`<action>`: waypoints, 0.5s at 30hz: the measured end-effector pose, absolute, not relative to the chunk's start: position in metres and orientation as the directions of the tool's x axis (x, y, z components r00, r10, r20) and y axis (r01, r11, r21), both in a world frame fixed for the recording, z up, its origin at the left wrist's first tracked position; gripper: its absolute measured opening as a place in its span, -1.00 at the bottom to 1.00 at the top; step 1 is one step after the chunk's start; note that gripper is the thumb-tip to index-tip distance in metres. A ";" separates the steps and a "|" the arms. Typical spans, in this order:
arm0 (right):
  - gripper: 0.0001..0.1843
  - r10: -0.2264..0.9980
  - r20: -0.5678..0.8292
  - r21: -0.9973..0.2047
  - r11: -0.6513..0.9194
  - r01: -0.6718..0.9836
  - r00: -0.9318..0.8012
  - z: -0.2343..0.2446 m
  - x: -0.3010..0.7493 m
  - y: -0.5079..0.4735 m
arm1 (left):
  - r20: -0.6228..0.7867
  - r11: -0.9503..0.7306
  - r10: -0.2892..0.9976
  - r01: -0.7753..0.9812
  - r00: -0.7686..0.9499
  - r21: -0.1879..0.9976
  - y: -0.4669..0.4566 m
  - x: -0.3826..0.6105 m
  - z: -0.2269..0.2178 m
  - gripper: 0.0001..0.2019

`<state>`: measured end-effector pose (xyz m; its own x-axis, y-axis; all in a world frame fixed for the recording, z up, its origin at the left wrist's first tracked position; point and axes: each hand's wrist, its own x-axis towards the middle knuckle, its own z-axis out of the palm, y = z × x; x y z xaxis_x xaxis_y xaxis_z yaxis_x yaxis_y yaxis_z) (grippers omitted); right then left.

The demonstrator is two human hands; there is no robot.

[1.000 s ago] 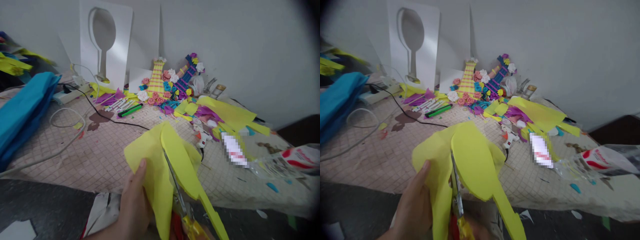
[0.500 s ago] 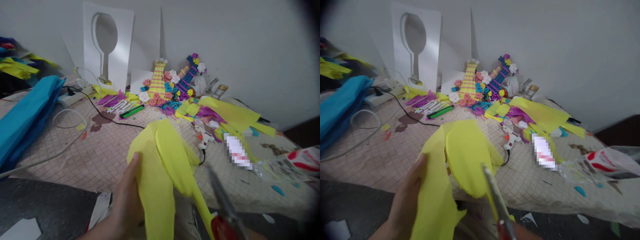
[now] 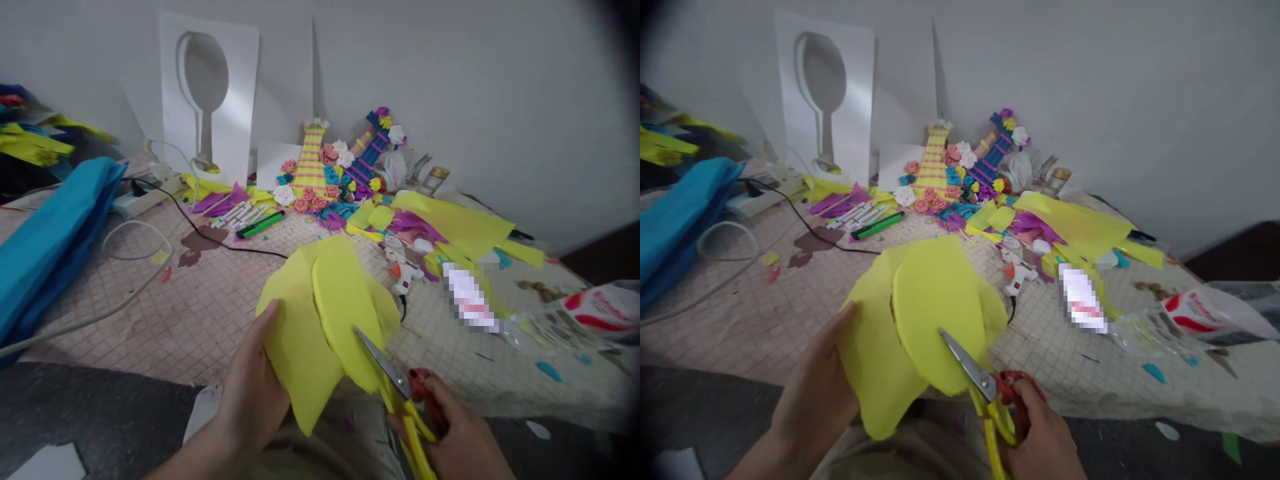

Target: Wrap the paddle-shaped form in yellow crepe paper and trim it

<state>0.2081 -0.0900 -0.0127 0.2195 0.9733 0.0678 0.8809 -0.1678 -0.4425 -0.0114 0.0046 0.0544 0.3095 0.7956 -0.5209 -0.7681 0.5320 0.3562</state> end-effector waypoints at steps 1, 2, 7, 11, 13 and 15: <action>-0.68 0.981 0.089 -0.433 -0.119 0.894 0.174 -0.011 0.207 -0.089 | -0.495 0.532 0.805 -0.768 0.327 0.358 0.004 -0.012 0.054 -0.71; -0.73 0.983 0.109 -0.423 -0.087 0.902 0.146 -0.008 0.207 -0.088 | -0.460 0.526 0.819 -0.769 0.343 0.363 0.004 -0.013 0.054 -0.71; -0.80 0.972 0.162 -0.324 -0.112 0.939 0.172 0.004 0.212 -0.087 | -0.301 0.459 0.884 -0.789 0.358 0.410 0.003 -0.015 0.053 -0.71; -0.86 0.926 0.368 -0.122 -0.039 0.992 0.082 0.009 0.223 -0.090 | -0.271 0.401 0.913 -0.798 0.306 0.449 0.002 -0.017 0.057 -0.72; -0.79 0.892 0.444 0.016 0.090 0.996 -0.087 0.016 0.231 -0.090 | -0.267 0.393 0.916 -0.797 0.298 0.458 0.001 -0.018 0.058 -0.72; -0.75 0.837 0.475 0.129 0.239 0.962 -0.272 0.027 0.237 -0.085 | -0.270 0.365 0.926 -0.804 0.263 0.469 -0.002 -0.022 0.056 -0.73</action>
